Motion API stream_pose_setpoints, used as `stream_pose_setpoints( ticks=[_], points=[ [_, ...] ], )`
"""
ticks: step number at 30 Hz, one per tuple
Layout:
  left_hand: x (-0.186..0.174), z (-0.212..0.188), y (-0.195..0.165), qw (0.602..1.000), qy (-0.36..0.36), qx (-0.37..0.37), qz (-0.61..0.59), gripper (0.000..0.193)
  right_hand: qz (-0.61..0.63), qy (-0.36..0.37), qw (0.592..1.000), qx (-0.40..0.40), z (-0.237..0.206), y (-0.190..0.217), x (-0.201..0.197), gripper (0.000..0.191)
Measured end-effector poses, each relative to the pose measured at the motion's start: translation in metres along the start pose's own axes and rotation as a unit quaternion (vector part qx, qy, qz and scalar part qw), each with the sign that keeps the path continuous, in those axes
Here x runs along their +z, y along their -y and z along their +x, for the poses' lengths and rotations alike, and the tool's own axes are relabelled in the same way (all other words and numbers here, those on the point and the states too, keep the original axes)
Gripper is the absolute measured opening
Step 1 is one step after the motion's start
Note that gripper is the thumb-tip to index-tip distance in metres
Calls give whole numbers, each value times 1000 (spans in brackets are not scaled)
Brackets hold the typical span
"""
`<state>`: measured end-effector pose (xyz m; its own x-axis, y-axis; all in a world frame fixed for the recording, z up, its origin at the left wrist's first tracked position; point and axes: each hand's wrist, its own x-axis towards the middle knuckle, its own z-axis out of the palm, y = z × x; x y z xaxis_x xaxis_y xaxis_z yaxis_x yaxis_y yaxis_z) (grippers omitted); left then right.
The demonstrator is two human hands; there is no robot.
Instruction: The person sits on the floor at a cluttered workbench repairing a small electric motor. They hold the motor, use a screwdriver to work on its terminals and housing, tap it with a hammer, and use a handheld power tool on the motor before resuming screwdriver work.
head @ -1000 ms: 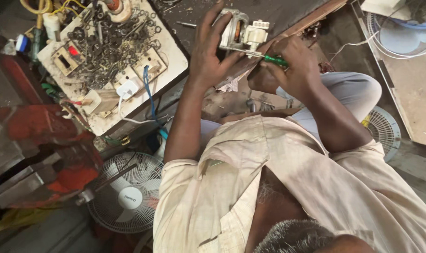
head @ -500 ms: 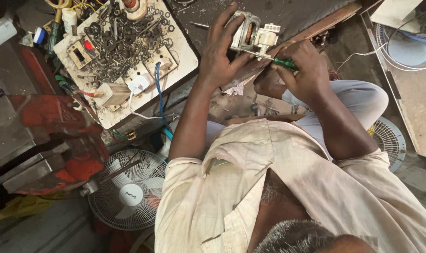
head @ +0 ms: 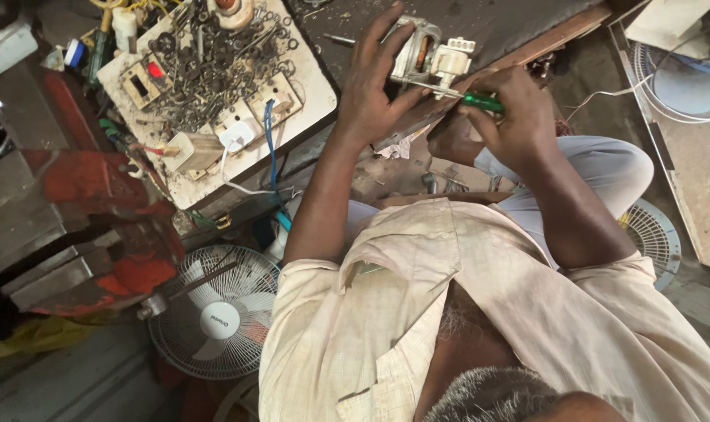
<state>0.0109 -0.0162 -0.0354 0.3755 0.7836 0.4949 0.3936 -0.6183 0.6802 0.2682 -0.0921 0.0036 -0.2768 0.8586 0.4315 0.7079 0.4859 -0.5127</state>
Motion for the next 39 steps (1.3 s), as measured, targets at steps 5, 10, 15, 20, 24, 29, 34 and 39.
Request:
stream_pose_setpoints(
  ticks=[5, 10, 15, 20, 24, 29, 34, 39],
  points=[
    [0, -1, 0, 1000, 2, -11, 1, 87, -11, -12, 998, -58, -1, -2, -2, 26],
    [1, -2, 3, 1000, -4, -9, 9, 87, -29, -19, 998, -53, -2, -3, 0, 21],
    [2, -3, 3, 1000, -6, -9, 11, 88, -49, 4, 998, -46, -4, -10, 3, 17],
    [3, -4, 3, 1000, -1, -18, 20, 88, -18, 34, 999, -8, -5, -13, 4, 18],
    [4, -4, 4, 1000, -6, -9, 21, 88, -19, 37, 999, 2, -5, -12, 3, 19],
    [4, -5, 4, 1000, -2, -22, 21, 87, -8, 38, 999, -9, -10, -13, 4, 21],
    [4, -3, 3, 1000, -6, -15, 21, 85, -3, 21, 1000, 19, -35, -19, 7, 18],
    [2, -5, 4, 1000, -10, -12, 18, 84, 22, 32, 997, 72, -69, -30, 14, 20]
  ],
)
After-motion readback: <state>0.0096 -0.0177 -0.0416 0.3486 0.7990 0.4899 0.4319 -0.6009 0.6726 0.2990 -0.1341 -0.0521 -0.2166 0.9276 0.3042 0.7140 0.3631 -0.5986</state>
